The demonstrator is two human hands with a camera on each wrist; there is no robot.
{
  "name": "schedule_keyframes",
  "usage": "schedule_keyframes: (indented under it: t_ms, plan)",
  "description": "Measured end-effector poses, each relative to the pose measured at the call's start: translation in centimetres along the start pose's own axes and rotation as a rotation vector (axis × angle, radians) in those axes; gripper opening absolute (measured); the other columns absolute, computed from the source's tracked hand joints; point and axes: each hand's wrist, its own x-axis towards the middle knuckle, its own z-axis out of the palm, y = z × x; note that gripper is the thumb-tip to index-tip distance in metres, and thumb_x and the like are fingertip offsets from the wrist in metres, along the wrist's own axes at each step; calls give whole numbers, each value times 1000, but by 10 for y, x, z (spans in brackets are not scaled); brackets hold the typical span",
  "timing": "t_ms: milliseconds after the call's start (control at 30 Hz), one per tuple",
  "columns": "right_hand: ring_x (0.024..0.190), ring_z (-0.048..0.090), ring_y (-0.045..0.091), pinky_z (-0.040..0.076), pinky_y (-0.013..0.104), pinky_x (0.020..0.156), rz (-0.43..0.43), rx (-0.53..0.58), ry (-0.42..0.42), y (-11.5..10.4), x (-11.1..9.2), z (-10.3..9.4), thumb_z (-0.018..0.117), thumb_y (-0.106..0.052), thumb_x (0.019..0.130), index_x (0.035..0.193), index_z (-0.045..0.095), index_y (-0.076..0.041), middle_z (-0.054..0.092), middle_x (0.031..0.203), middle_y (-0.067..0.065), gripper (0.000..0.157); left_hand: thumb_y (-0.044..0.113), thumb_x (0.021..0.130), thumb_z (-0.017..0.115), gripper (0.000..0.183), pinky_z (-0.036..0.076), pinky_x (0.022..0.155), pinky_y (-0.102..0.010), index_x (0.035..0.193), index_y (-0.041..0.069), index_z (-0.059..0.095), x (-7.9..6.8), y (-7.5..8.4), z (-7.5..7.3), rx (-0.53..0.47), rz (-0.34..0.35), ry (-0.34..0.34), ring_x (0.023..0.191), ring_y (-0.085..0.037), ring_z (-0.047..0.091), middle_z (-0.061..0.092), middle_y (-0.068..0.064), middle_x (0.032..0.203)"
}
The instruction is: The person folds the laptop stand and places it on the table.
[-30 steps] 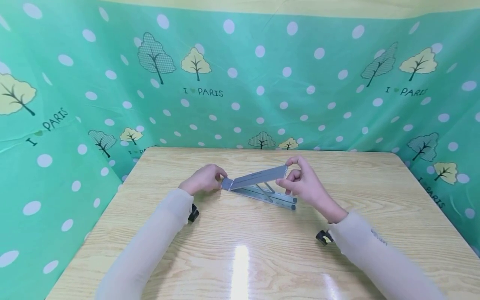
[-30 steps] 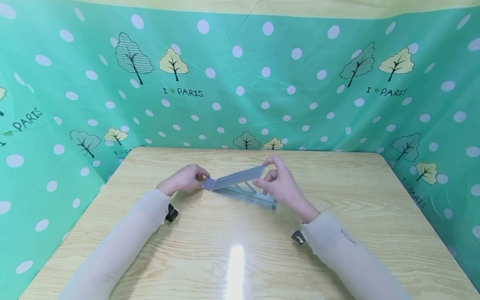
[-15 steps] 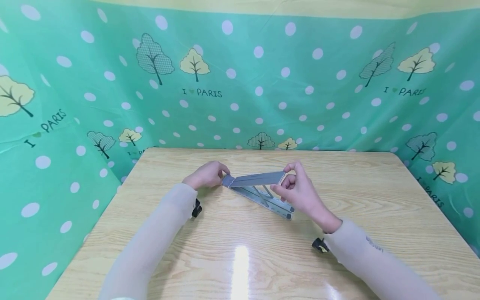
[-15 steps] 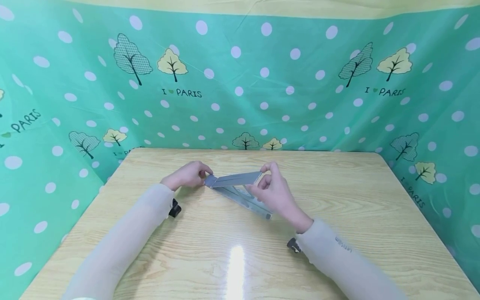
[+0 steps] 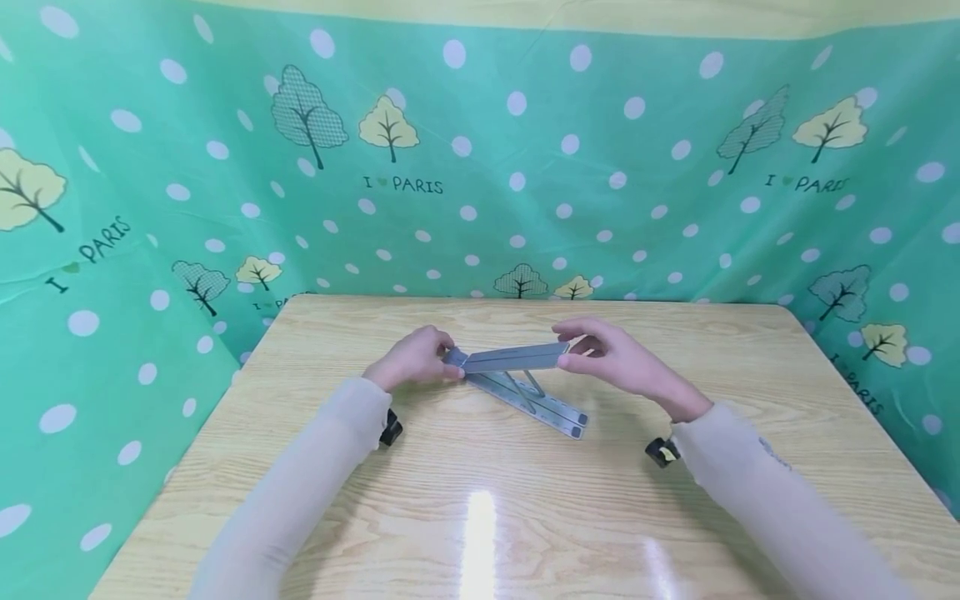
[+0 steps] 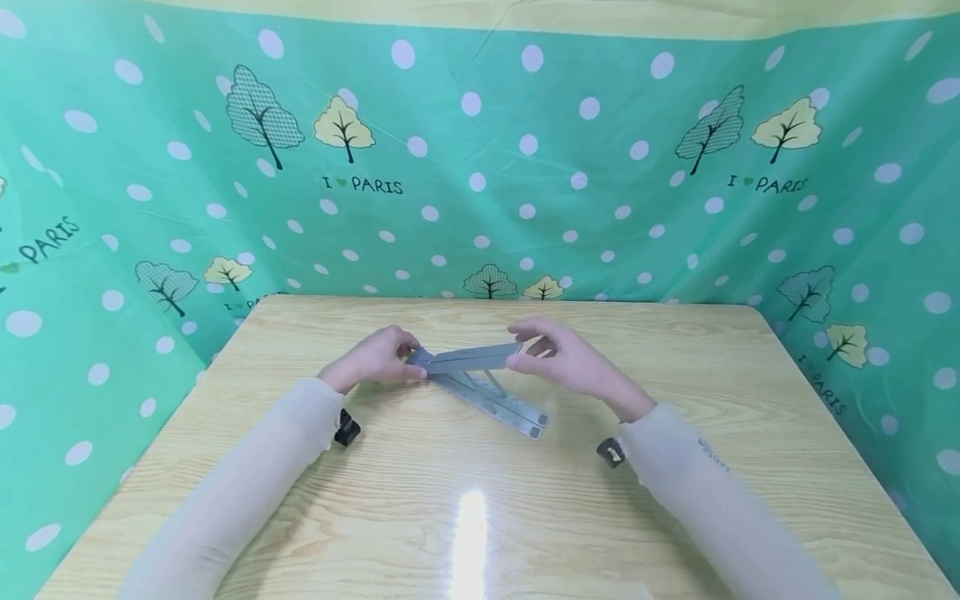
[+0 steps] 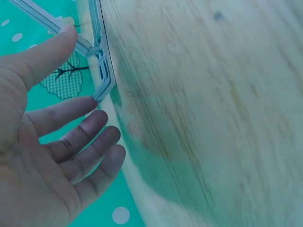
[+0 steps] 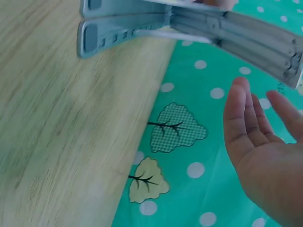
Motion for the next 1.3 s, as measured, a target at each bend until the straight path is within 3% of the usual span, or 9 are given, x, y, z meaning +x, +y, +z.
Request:
schedule_keyframes:
  t_ms: [200, 467, 1033, 1167, 1300]
  plan:
    - [98, 61, 24, 51, 39, 79, 20, -3, -60, 7, 6, -2, 68, -29, 89, 127, 60, -7, 58, 120, 11, 44, 38, 76, 79, 54, 44, 72, -31, 115, 5, 66, -1, 3, 1, 18, -6, 9, 82, -18, 52, 62, -3, 96]
    - [91, 63, 24, 53, 36, 74, -27, 45, -44, 10, 7, 1, 68, -20, 89, 122, 63, -6, 58, 115, 12, 36, 40, 76, 78, 53, 43, 68, -30, 116, 6, 67, -1, 5, 0, 38, -5, 3, 78, -18, 51, 60, 0, 89]
    - [94, 62, 25, 54, 37, 80, -36, 55, -24, 12, 4, 5, 66, -20, 90, 123, 62, -7, 59, 115, 12, 36, 41, 76, 78, 51, 41, 66, -30, 116, 11, 69, 1, 5, 1, 23, -17, 3, 76, -17, 51, 60, 2, 86]
    - [91, 62, 24, 54, 34, 77, -28, 57, -9, 10, 1, 8, 67, -21, 90, 123, 62, -6, 60, 112, 14, 36, 42, 76, 78, 50, 44, 71, -31, 116, 14, 69, 4, 4, 0, 27, -3, -2, 79, -17, 53, 63, 2, 90]
    - [89, 63, 27, 55, 33, 74, -30, 59, 11, 6, -1, 15, 69, -22, 89, 117, 64, -6, 62, 106, 11, 33, 40, 78, 77, 51, 48, 87, -37, 121, 14, 67, 8, 3, -3, 43, 25, -28, 96, -20, 58, 65, -3, 107]
